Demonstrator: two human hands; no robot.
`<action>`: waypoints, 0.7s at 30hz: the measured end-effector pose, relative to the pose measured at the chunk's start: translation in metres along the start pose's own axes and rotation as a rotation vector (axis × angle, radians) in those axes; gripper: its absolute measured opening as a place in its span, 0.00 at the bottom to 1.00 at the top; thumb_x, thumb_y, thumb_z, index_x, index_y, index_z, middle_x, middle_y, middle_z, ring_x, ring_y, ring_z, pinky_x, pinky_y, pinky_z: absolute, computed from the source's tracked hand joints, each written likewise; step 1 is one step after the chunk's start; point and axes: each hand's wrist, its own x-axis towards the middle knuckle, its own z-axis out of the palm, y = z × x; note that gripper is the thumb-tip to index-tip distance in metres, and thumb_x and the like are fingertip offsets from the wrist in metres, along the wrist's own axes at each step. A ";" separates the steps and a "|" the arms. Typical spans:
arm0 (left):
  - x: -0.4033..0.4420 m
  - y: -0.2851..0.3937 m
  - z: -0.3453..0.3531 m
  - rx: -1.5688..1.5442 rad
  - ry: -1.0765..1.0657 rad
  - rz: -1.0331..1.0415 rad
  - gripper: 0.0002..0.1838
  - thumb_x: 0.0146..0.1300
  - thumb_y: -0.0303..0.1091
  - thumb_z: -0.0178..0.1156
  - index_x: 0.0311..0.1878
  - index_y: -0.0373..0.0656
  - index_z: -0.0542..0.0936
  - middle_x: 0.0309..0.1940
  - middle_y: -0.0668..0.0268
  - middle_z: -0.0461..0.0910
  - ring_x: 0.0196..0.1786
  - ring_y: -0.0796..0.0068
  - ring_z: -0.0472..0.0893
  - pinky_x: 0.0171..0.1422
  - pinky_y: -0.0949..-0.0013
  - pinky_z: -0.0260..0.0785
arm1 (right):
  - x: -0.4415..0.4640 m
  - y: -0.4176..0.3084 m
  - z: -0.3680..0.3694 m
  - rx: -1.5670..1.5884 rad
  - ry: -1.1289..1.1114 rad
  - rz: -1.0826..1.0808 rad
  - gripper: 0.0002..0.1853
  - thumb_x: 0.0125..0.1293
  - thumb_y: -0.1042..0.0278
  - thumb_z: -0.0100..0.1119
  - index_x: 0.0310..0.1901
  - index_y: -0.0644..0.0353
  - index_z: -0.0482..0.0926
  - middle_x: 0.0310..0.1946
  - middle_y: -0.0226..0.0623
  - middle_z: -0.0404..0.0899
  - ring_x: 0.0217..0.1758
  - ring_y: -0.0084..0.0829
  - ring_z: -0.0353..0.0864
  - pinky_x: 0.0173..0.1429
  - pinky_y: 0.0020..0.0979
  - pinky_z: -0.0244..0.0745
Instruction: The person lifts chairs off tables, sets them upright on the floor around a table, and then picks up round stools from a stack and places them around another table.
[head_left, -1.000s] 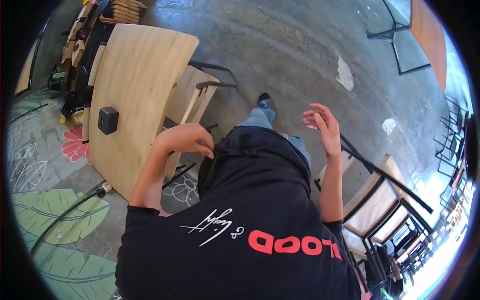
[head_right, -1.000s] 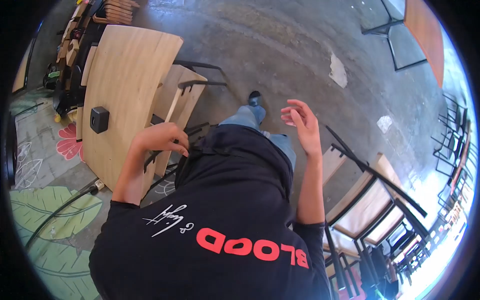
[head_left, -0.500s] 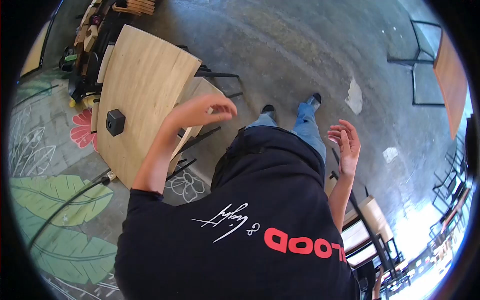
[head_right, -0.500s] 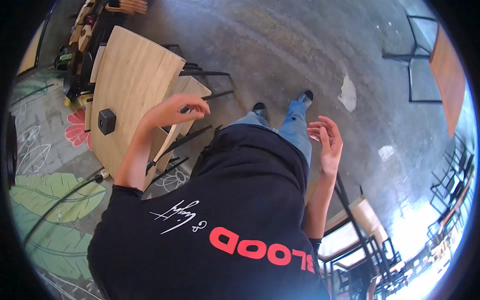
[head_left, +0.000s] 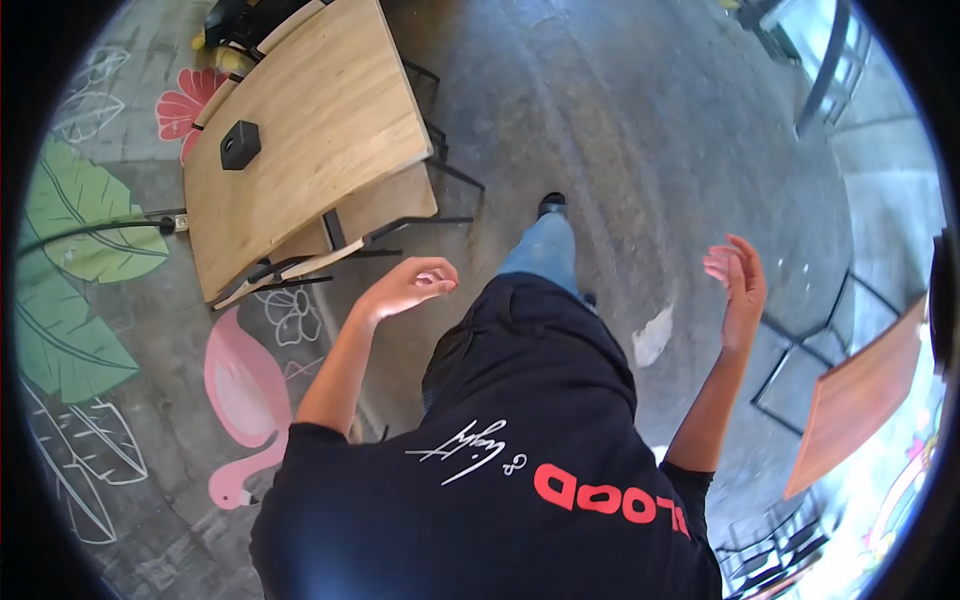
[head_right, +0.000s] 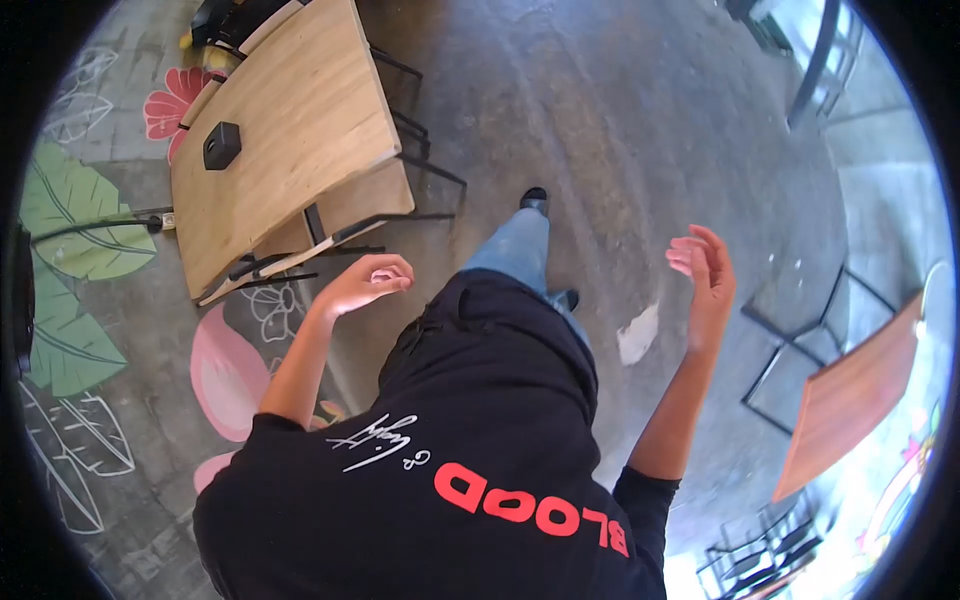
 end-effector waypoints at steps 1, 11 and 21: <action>0.012 0.003 0.002 -0.079 0.118 0.027 0.09 0.67 0.38 0.60 0.44 0.43 0.79 0.33 0.72 0.79 0.39 0.83 0.78 0.45 0.75 0.70 | 0.024 -0.002 0.004 0.035 -0.049 0.010 0.16 0.71 0.66 0.51 0.55 0.66 0.73 0.41 0.39 0.81 0.43 0.28 0.82 0.50 0.30 0.76; 0.175 0.147 -0.097 -0.445 0.248 0.276 0.08 0.70 0.36 0.56 0.44 0.42 0.77 0.34 0.69 0.78 0.41 0.81 0.77 0.49 0.73 0.70 | 0.220 -0.046 0.096 0.062 -0.380 0.056 0.16 0.70 0.66 0.53 0.56 0.65 0.73 0.42 0.38 0.81 0.45 0.28 0.81 0.50 0.28 0.75; 0.288 0.280 -0.214 -1.241 0.219 0.442 0.03 0.66 0.32 0.55 0.38 0.44 0.73 0.26 0.72 0.70 0.32 0.79 0.71 0.37 0.74 0.65 | 0.379 -0.030 0.099 0.015 -0.257 0.124 0.15 0.71 0.66 0.52 0.55 0.64 0.74 0.41 0.40 0.82 0.41 0.28 0.82 0.46 0.29 0.77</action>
